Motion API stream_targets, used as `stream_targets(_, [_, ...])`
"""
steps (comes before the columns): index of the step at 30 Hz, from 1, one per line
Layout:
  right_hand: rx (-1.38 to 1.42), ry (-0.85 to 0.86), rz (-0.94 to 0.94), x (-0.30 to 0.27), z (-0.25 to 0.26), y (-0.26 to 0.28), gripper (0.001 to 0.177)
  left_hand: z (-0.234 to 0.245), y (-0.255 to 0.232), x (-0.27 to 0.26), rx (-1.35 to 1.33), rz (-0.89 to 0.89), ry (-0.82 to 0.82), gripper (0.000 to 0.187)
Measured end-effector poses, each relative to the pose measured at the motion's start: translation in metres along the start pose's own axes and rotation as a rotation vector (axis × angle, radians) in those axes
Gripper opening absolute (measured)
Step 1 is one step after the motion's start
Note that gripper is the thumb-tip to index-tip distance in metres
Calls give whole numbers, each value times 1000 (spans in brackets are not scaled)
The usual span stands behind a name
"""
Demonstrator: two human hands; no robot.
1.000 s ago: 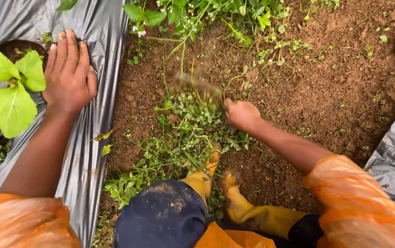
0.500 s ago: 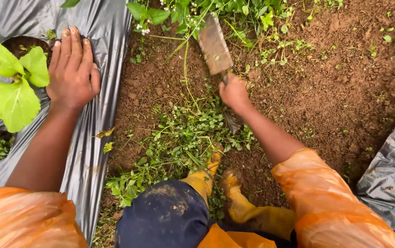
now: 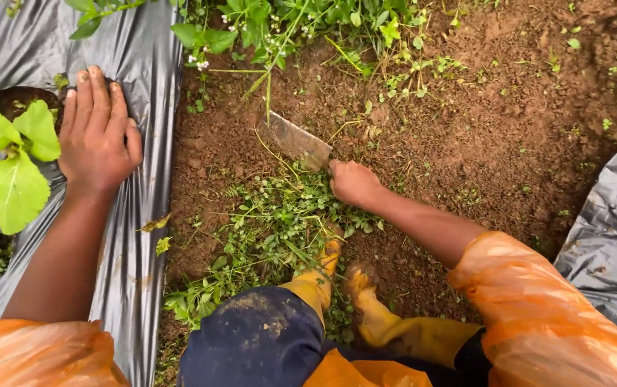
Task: The person kneels on the ground and uses a small hand hoe to remove weeds from the soil between rows of plants covered with black plastic mulch. They repeatedly scrape the soil surface to uproot the weeds and occasionally pull them by hand.
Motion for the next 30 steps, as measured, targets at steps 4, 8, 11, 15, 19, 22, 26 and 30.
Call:
stream_targets(4, [-374, -29, 273, -20, -27, -24, 21, -2, 0, -9, 30, 6, 119, 56])
stream_targets(8, [-347, 84, 467, -54, -42, -17, 26, 1, 1, -3, 28, -13, 12, 51])
stream_targets(11, [-360, 111, 438, -61, 4, -3, 17, -3, 2, -5, 56, -15, 38, 51])
stream_targets(15, [-316, -91, 53, -50, 105, -19, 38, -7, 5, -14, 100, -1, 119, 54])
stream_targets(19, [-137, -372, -62, -13, 103, -98, 26, -10, 6, -12, 66, 20, 152, 57])
stream_targets(22, [-81, -376, -92, -23, 74, -116, 16, -2, 2, -9, 38, -4, 48, 53])
stream_targets(26, [-295, 47, -57, -38, 44, -121, 16, 2, 2, -2, -15, -18, -54, 48])
stream_targets(30, [-211, -24, -60, -42, 52, -110, 9, 3, 1, -1, 1, -18, -21, 49])
Point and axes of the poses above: each hand's wrist, its own x-axis towards the middle knuckle, its own z-axis out of the back of the hand, y = z × x, the point moved 3 cm from there along x, towards the middle knuckle, and after that the axes turned 14 degrees about -y, right-handed, at the moved point
